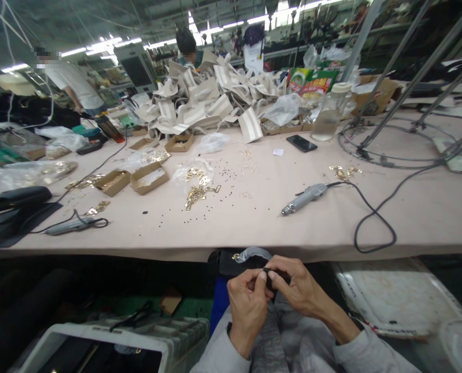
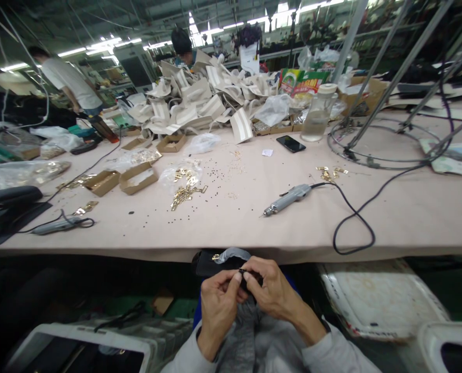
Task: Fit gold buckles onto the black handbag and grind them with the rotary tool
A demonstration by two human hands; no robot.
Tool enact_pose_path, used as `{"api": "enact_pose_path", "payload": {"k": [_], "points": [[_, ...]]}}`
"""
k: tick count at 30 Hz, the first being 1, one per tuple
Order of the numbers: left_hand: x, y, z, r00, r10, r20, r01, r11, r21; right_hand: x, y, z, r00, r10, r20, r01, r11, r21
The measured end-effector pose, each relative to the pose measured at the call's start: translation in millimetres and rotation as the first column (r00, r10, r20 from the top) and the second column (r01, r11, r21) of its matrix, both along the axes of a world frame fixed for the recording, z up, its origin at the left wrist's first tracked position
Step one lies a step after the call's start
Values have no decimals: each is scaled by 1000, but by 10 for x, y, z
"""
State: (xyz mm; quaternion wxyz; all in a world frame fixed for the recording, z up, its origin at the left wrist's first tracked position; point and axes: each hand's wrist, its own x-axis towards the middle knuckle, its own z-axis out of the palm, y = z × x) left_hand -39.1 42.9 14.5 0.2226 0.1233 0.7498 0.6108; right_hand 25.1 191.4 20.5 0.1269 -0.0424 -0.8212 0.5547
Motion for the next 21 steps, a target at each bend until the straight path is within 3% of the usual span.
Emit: {"api": "enact_pose_path", "payload": {"k": [10, 21], "points": [[23, 40, 17, 999, 15, -39, -17, 999, -45, -34, -105, -127, 991, -133, 4, 133, 989, 58], [3, 61, 42, 996, 46, -71, -53, 994, -98, -59, -94, -247, 977, -147, 152, 157, 986, -56]]}}
